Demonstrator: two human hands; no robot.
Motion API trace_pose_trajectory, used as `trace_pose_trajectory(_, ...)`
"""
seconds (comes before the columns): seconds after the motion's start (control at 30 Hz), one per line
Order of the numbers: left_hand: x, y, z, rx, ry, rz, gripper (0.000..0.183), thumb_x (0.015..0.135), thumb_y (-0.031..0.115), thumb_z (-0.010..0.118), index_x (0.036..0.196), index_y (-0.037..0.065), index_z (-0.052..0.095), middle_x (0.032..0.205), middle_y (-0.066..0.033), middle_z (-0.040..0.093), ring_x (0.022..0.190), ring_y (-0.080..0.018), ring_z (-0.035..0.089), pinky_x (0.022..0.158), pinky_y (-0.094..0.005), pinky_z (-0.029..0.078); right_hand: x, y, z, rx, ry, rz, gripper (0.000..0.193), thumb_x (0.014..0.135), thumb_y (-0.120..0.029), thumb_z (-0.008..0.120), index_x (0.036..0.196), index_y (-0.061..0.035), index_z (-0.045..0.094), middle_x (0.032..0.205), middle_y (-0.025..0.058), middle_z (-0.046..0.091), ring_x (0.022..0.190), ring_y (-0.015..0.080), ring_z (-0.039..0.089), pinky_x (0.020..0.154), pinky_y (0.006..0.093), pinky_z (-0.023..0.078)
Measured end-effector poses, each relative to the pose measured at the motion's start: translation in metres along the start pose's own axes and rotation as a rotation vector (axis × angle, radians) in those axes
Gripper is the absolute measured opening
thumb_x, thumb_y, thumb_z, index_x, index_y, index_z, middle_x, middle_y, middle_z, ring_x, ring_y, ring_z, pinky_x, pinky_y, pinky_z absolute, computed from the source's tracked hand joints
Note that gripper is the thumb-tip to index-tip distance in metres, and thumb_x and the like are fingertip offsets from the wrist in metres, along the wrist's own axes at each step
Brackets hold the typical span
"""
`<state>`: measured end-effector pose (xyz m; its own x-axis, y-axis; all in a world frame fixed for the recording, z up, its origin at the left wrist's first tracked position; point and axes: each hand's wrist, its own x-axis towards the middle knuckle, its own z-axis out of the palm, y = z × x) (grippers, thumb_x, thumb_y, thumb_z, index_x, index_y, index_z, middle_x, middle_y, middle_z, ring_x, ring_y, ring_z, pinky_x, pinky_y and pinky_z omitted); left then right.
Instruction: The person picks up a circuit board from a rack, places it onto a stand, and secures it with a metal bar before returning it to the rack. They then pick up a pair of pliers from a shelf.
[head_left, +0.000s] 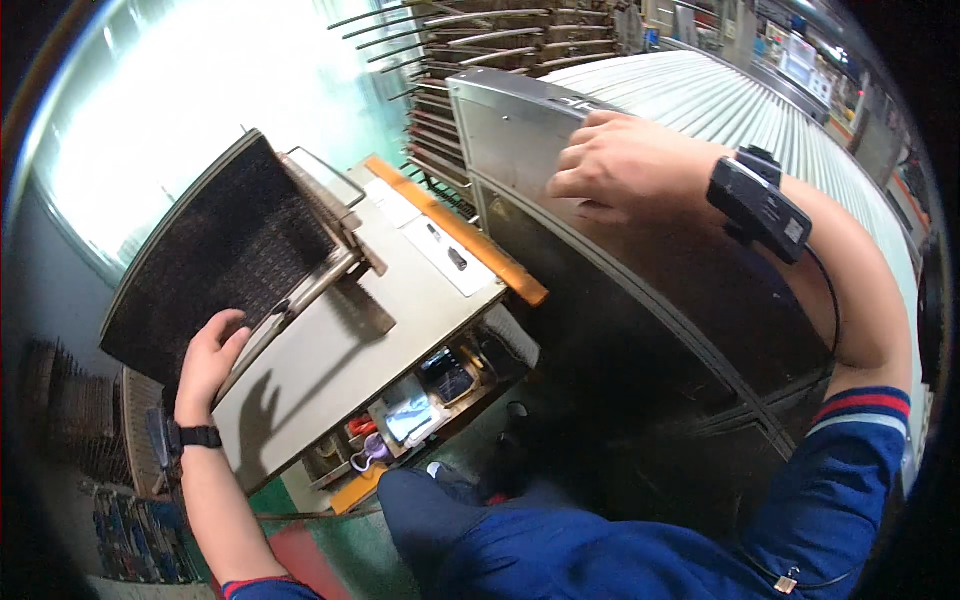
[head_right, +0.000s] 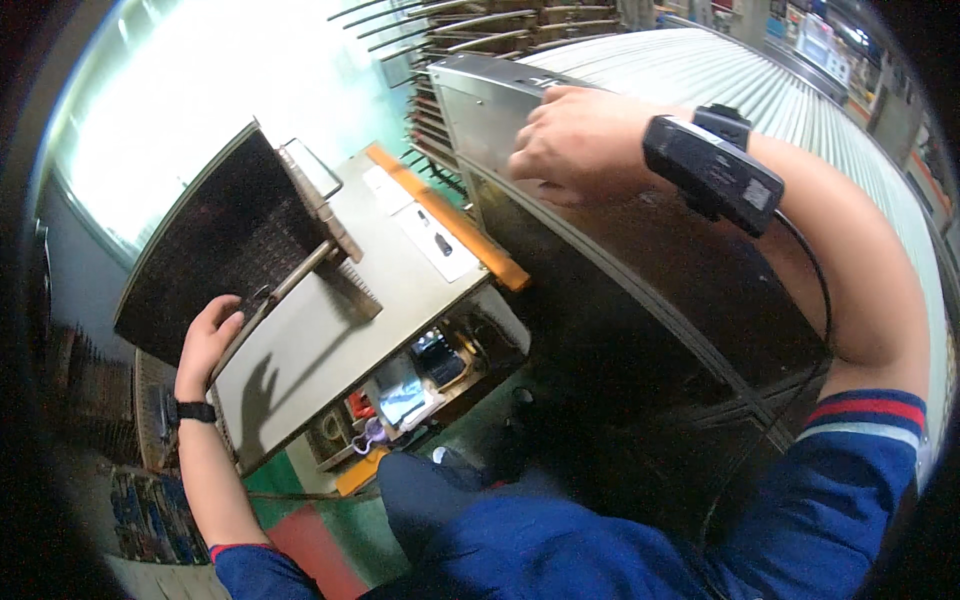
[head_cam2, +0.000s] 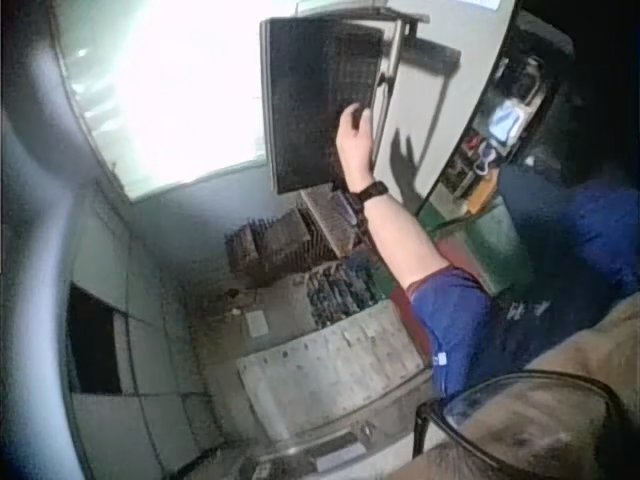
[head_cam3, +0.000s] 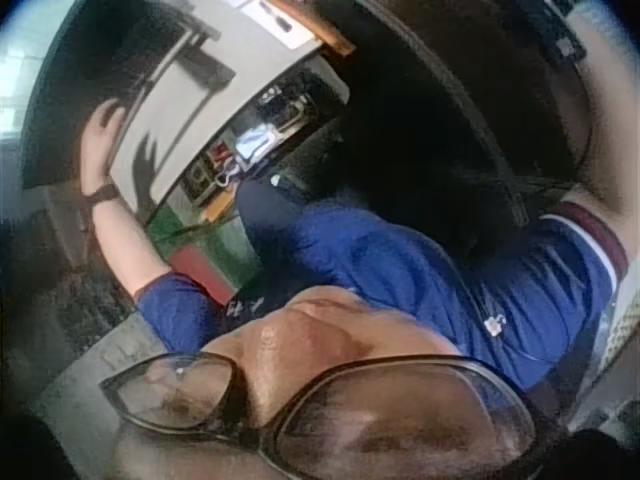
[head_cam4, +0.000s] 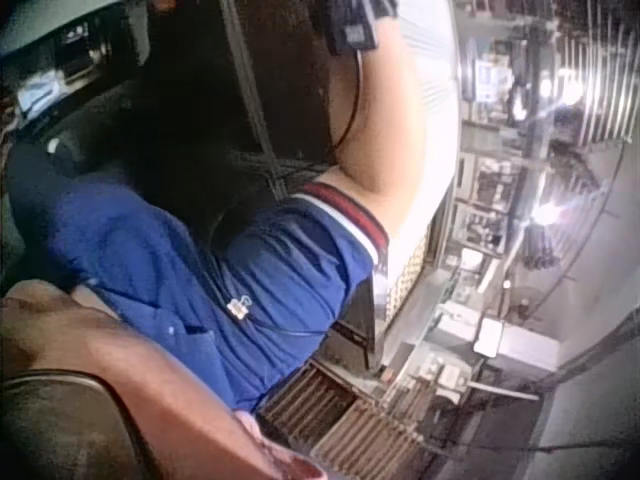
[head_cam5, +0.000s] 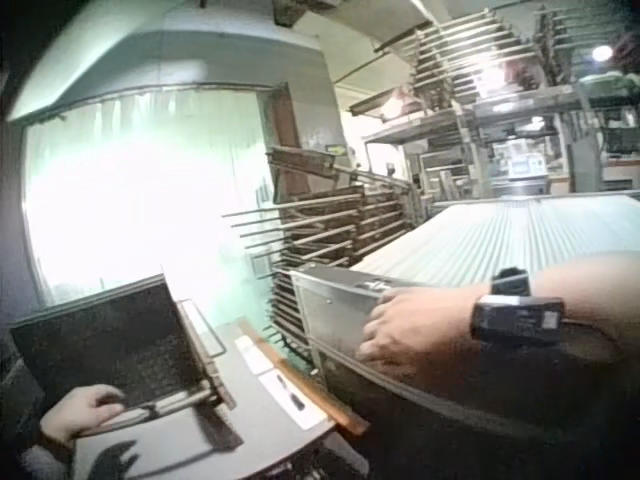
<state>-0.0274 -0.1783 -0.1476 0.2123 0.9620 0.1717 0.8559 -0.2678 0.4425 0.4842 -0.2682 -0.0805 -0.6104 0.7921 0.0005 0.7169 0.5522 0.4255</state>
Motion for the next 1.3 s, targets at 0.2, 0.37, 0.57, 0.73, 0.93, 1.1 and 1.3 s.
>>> trace_pose_trajectory(0.2, -0.006, 0.003, -0.006, 0.015, -0.034, -0.051, 0.036, 0.092, 0.023, 0.064, 0.122, 0.003, 0.061, 0.108, -0.0152, 0.069, 0.101, -0.0223, 0.065, 0.090, -0.0347, 0.050, 0.001, 0.000, 0.004, 0.014, 0.088, -0.020, 0.029, 0.086, -0.021, 0.069, 0.113, -0.0109, 0.066, 0.106, 0.0068, 0.067, 0.108, 0.0245, 0.060, 0.102, 0.0407, 0.042)
trace_pose_trajectory(0.37, 0.001, 0.000, -0.004, 0.000, -0.025, -0.032, 0.037, 0.092, 0.025, 0.064, 0.123, 0.005, 0.061, 0.109, -0.0153, 0.068, 0.101, -0.0223, 0.065, 0.090, -0.0347, 0.050, -0.001, 0.002, 0.009, -0.050, 0.110, -0.014, 0.026, 0.087, -0.021, 0.067, 0.112, -0.0142, 0.067, 0.101, 0.0061, 0.068, 0.105, 0.0227, 0.062, 0.100, 0.0404, 0.043)
trace_pose_trajectory(0.57, -0.005, -0.003, -0.004, 0.054, 0.025, -0.017, 0.036, 0.092, 0.025, 0.064, 0.122, 0.006, 0.063, 0.108, -0.0147, 0.069, 0.099, -0.0225, 0.066, 0.088, -0.0349, 0.050, 0.004, -0.002, 0.005, -0.007, 0.072, -0.007, 0.030, 0.085, -0.021, 0.069, 0.114, -0.0116, 0.066, 0.105, 0.0064, 0.067, 0.106, 0.0241, 0.060, 0.101, 0.0406, 0.042)
trace_pose_trajectory(0.73, -0.004, 0.006, -0.006, -0.016, 0.134, 0.066, 0.030, 0.092, 0.021, 0.063, 0.117, 0.003, 0.065, 0.098, -0.0107, 0.071, 0.090, -0.0171, 0.066, 0.081, -0.0312, 0.051, -0.001, 0.001, 0.006, -0.004, 0.078, -0.014, 0.029, 0.084, -0.020, 0.069, 0.111, -0.0112, 0.067, 0.105, 0.0063, 0.067, 0.106, 0.0241, 0.060, 0.101, 0.0405, 0.042)
trace_pose_trajectory(0.93, -0.008, 0.008, -0.007, -0.029, 0.254, 0.292, 0.029, 0.097, 0.026, 0.060, 0.109, 0.001, 0.068, 0.091, -0.0064, 0.070, 0.085, -0.0128, 0.064, 0.078, -0.0284, 0.050, 0.004, -0.002, 0.007, -0.048, 0.053, 0.003, 0.028, 0.083, -0.020, 0.069, 0.111, -0.0117, 0.067, 0.105, 0.0058, 0.067, 0.107, 0.0239, 0.060, 0.102, 0.0403, 0.042)
trace_pose_trajectory(1.1, -0.014, 0.051, 0.014, -0.342, 0.128, 0.267, 0.040, 0.102, 0.038, 0.050, 0.121, 0.005, 0.064, 0.094, -0.0078, 0.071, 0.092, -0.0171, 0.066, 0.082, -0.0309, 0.050, 0.001, -0.002, 0.008, -0.047, 0.036, -0.006, 0.029, 0.084, -0.020, 0.069, 0.112, -0.0114, 0.067, 0.107, 0.0063, 0.067, 0.108, 0.0239, 0.060, 0.102, 0.0407, 0.042)
trace_pose_trajectory(1.3, -0.009, 0.101, 0.056, 0.006, 0.197, 0.117, 0.043, 0.100, 0.047, 0.045, 0.112, 0.012, 0.066, 0.082, -0.0134, 0.071, 0.084, -0.0333, 0.070, 0.075, -0.0409, 0.053, 0.000, -0.001, 0.010, -0.042, 0.089, -0.033, 0.030, 0.085, -0.019, 0.068, 0.113, -0.0101, 0.065, 0.107, 0.0071, 0.067, 0.107, 0.0250, 0.060, 0.102, 0.0409, 0.042)
